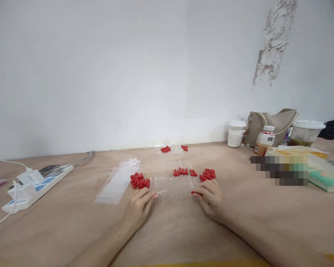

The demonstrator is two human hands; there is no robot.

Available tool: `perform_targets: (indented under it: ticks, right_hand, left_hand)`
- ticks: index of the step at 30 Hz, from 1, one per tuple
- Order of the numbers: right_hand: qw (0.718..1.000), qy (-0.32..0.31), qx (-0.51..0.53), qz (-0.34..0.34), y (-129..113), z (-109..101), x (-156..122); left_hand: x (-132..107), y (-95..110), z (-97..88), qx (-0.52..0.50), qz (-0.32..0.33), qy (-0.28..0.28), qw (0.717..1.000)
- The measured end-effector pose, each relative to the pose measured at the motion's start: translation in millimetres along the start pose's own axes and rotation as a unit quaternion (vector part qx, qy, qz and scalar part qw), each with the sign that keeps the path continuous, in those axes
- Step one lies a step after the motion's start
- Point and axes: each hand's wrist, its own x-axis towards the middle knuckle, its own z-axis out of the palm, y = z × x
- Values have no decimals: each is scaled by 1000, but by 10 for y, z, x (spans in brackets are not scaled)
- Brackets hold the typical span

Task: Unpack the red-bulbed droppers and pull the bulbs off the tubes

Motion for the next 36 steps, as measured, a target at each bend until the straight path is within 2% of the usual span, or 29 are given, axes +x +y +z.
perform_targets:
  ticks: [3,6,10,12,15,18,21,27,30,36]
  right_hand:
    - [994,39,73,74,131,2,59]
    - [976,71,81,191,357,11,86]
    - [919,101,119,363,785,-45,30]
    - [900,122,101,405,959,-113,-4]
    - [898,114,50,421,1085,-224,-28]
    - [902,83,21,423,1089,-282,-32]
    - [908,66,-13,414,1073,-263,-38]
    - [935,17,-40,351,1085,-157,-45]
    - [934,-2,-58,351,1061,-141,-34]
    - [929,-2,-89,359,1053,-158,-38]
  left_hand:
    - [53,-92,-21,-2,-54,13,998]
    - [111,-141,-7,11,-65,26,997]
    - [135,-230,61,38,-59,32,997]
    - [128,-282,106,56,-51,27,997]
    - [103,-342,174,75,-37,15,996]
    - [74,-363,219,75,-34,14,997]
    - [66,-341,213,64,-24,-5,998]
    - [130,-236,93,72,15,-19,997]
    - [147,-205,52,72,19,-24,997]
    - [119,-194,38,74,8,-16,997]
